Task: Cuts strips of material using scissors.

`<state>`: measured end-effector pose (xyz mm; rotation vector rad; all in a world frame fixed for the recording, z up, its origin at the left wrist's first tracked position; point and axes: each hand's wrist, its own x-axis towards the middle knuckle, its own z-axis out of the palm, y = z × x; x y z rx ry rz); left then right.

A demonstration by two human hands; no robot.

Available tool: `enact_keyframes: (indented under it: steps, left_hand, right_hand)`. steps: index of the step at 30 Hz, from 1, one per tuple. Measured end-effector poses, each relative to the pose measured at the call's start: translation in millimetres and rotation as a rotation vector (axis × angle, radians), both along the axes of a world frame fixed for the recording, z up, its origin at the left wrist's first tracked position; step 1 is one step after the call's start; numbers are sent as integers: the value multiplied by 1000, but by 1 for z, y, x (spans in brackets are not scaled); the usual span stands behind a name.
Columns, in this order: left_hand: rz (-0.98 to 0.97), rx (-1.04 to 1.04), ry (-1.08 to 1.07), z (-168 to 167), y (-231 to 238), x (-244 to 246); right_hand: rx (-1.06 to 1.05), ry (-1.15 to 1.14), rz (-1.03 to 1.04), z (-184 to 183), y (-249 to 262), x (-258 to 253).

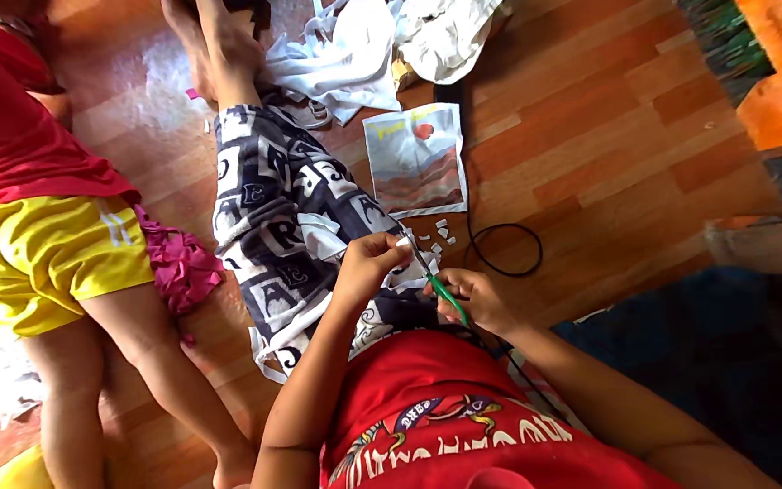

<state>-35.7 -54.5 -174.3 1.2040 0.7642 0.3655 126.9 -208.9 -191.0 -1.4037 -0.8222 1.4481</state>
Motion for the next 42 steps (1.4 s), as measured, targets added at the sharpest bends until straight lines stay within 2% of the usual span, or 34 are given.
enact_keyframes:
  steps: [11, 20, 28, 42]
  left_hand:
    - [-1, 9, 32, -2, 1, 1]
    - [-1, 41, 13, -19, 14, 22]
    - [-13, 60, 7, -21, 14, 28]
    - [-38, 56, 14, -26, 10, 35]
  right_hand:
    - [29, -77, -28, -5, -2, 0]
    - [-17, -165, -73, -9, -5, 8]
    - [-37, -53, -90, -10, -6, 10]
    - [-3, -57, -131, -18, -9, 9]
